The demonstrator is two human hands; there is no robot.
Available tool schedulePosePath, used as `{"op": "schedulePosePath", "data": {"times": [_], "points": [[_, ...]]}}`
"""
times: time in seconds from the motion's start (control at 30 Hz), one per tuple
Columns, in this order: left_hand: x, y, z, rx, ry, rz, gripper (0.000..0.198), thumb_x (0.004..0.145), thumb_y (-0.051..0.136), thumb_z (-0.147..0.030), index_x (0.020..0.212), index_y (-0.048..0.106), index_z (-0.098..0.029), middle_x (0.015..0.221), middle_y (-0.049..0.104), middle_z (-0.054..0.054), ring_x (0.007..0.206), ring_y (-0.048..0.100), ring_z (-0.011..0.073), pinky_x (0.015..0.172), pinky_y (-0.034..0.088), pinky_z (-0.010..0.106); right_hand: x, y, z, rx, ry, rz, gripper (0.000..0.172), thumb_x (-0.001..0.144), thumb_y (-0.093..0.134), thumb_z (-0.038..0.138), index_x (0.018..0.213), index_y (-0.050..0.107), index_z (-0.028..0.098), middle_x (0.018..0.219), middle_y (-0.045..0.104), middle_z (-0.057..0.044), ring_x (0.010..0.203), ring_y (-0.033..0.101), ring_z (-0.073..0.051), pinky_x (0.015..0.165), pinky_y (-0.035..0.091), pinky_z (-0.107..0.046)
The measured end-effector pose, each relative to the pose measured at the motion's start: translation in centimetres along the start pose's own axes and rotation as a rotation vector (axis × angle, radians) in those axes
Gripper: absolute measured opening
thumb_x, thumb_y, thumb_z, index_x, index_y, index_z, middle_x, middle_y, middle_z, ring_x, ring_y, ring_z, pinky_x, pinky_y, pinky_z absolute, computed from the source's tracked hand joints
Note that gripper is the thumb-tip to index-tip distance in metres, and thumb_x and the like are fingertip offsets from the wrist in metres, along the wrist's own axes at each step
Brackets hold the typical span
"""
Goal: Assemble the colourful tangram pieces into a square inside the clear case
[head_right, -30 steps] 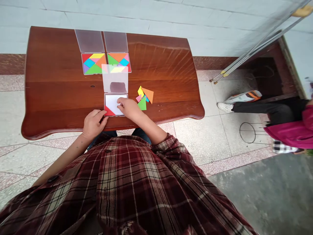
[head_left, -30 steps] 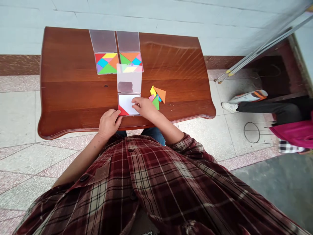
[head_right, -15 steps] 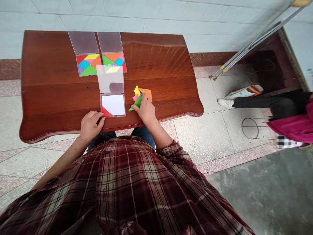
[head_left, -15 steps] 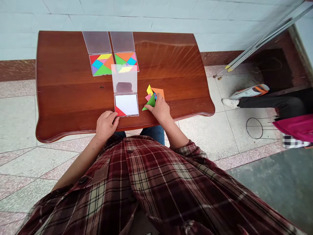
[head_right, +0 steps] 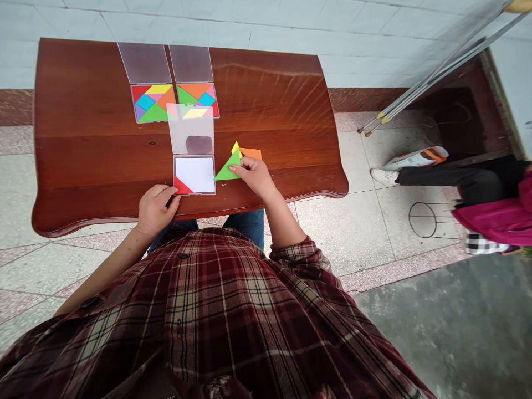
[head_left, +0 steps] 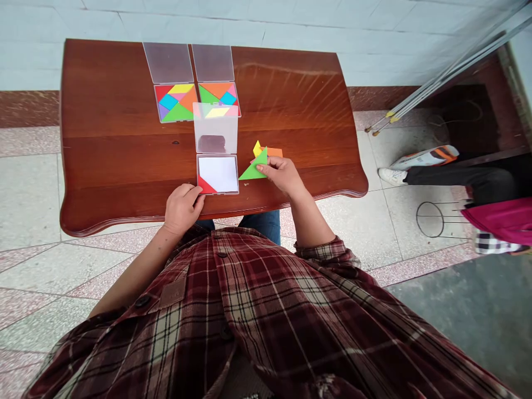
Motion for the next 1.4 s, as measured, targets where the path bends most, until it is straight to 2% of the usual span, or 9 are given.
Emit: {"op": "schedulePosePath", "data": {"times": [0.13,0.23,0.33,0.5,0.73,0.93,1.1,1.3,1.4], "points": [[0.0,0.1,0.1,-0.015,-0.012,-0.005,0.026,0.096,0.046,-0.031,0.1,0.07,-0.02,0.093,0.065,0.01,0.088,0.061,0.0248,0.081,0.052,0.039,1.1,1.8,3.6,-0.186,-0.096,0.156,0.038,0.086,0.064,0.058,0.083,0.06,0.021,0.073,0.054,0.001,0.074,0.054,-0.013,0.068,0.044,-0.027],[0.0,0.1,0.0,-0.018,-0.017,0.008,0.027,0.096,0.046,-0.031,0.1,0.07,-0.019,0.093,0.065,0.01,0.089,0.06,0.0251,0.082,0.051,0.04,2.0,4.2,4.9,-0.304,-0.1,0.309,0.024,0.093,0.058,0.044,0.097,0.06,0.021,0.075,0.056,0.001,0.069,0.054,-0.013,0.068,0.044,-0.028],[0.0,0.0,-0.2,-0.017,-0.014,0.021,0.028,0.096,0.045,-0.03,0.101,0.07,-0.018,0.094,0.065,0.011,0.089,0.06,0.0257,0.082,0.052,0.041,2.9,6.5,5.9,-0.478,-0.157,0.438,0.01,0.089,0.061,0.025,0.097,0.063,0.019,0.079,0.058,0.0,0.073,0.054,-0.014,0.072,0.041,-0.029],[0.0,0.0,-0.2,0.0,0.0,0.012,0.027,0.097,0.045,-0.03,0.1,0.07,-0.019,0.091,0.065,0.01,0.088,0.06,0.0245,0.081,0.052,0.039,4.2,8.8,6.7,-0.64,-0.253,0.548,0.017,0.082,0.063,0.016,0.098,0.068,0.017,0.09,0.065,-0.003,0.085,0.053,-0.017,0.079,0.036,-0.029],[-0.2,0.1,-0.3,0.015,0.02,0.015,0.029,0.098,0.043,-0.03,0.101,0.07,-0.019,0.09,0.065,0.009,0.087,0.06,0.0242,0.08,0.051,0.037,4.5,9.5,6.1,-0.688,-0.248,0.507,0.027,0.083,0.058,0.014,0.108,0.069,0.016,0.101,0.066,-0.005,0.086,0.054,-0.016,0.079,0.037,-0.028],[-0.2,0.0,-0.4,0.025,0.033,0.013,0.031,0.099,0.042,-0.03,0.102,0.07,-0.018,0.089,0.063,0.01,0.086,0.059,0.0246,0.078,0.049,0.037,4.3,9.6,5.6,-0.66,-0.216,0.476,0.025,0.086,0.055,0.014,0.105,0.07,0.015,0.091,0.065,-0.003,0.078,0.053,-0.015,0.076,0.037,-0.027],[-0.1,0.1,-0.3,-0.017,0.012,0.021,0.029,0.098,0.044,-0.029,0.101,0.071,-0.018,0.089,0.063,0.01,0.086,0.058,0.0245,0.079,0.048,0.037,3.8,9.9,5.2,-0.599,-0.187,0.508,0.024,0.085,0.055,0.012,0.104,0.069,0.014,0.084,0.065,-0.001,0.075,0.053,-0.014,0.076,0.038,-0.028],[-0.1,-0.1,-0.5,-0.005,0.042,-0.023,0.027,0.098,0.046,-0.028,0.099,0.071,-0.017,0.087,0.063,0.009,0.083,0.058,0.0235,0.076,0.048,0.036,4.2,9.2,4.6,-0.554,-0.179,0.491,0.017,0.084,0.057,0.01,0.096,0.069,0.015,0.076,0.06,0.001,0.071,0.051,-0.012,0.074,0.037,-0.028],[-0.2,-0.2,-0.6,0.01,0.065,-0.047,0.026,0.097,0.046,-0.028,0.098,0.07,-0.017,0.087,0.063,0.008,0.083,0.058,0.0229,0.076,0.049,0.035,4.8,8.9,4.4,-0.456,-0.19,0.477,0.015,0.084,0.058,0.008,0.093,0.067,0.015,0.073,0.057,0.002,0.068,0.049,-0.011,0.072,0.038,-0.027]]}}
Point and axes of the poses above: each hand's wrist, its own x-axis towards the middle knuckle, its own y-axis out of the palm, z = x × y, the point moved 8 cm from there along x, towards the middle knuckle
